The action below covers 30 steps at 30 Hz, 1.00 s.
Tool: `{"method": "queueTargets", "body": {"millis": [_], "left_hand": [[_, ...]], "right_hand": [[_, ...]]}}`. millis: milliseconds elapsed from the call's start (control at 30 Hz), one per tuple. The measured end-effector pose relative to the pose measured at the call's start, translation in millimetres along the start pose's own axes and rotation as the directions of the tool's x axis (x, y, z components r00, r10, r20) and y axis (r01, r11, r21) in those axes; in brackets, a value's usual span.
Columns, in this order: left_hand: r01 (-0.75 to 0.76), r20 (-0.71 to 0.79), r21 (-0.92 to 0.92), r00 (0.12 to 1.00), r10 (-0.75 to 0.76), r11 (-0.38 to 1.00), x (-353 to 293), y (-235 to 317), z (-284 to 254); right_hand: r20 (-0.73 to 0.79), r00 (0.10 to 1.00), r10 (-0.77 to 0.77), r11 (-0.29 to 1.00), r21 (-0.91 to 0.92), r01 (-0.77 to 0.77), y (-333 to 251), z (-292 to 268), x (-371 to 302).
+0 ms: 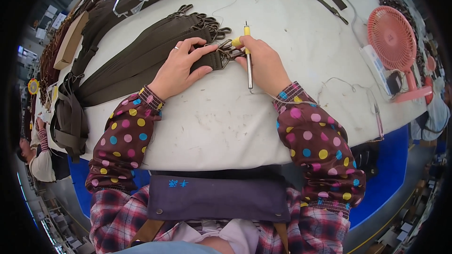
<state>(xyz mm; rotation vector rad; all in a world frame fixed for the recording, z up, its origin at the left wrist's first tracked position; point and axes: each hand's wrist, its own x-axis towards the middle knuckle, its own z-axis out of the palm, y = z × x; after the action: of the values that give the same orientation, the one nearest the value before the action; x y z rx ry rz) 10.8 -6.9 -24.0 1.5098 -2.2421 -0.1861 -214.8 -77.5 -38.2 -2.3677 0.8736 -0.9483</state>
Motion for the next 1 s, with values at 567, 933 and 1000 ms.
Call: {"method": "queueTargets", "body": {"millis": [567, 933, 1000], "left_hand": [[0.058, 0.075, -0.082, 0.996, -0.052, 0.995, -47, 34, -15], [-0.042, 0.048, -0.047, 0.998, 0.045, 0.998, -34, 33, 0], [-0.044, 0.058, -0.055, 0.997, 0.048, 0.998, -35, 35, 3]], "right_hand": [[0.175, 0.984, -0.046, 0.975, 0.224, 0.006, -28, -31, -40], [0.184, 0.976, 0.119, 0.811, 0.549, -0.203, -33, -15, -11], [0.119, 0.976, 0.185, 0.682, 0.699, -0.215, -26, 2, -10]]}}
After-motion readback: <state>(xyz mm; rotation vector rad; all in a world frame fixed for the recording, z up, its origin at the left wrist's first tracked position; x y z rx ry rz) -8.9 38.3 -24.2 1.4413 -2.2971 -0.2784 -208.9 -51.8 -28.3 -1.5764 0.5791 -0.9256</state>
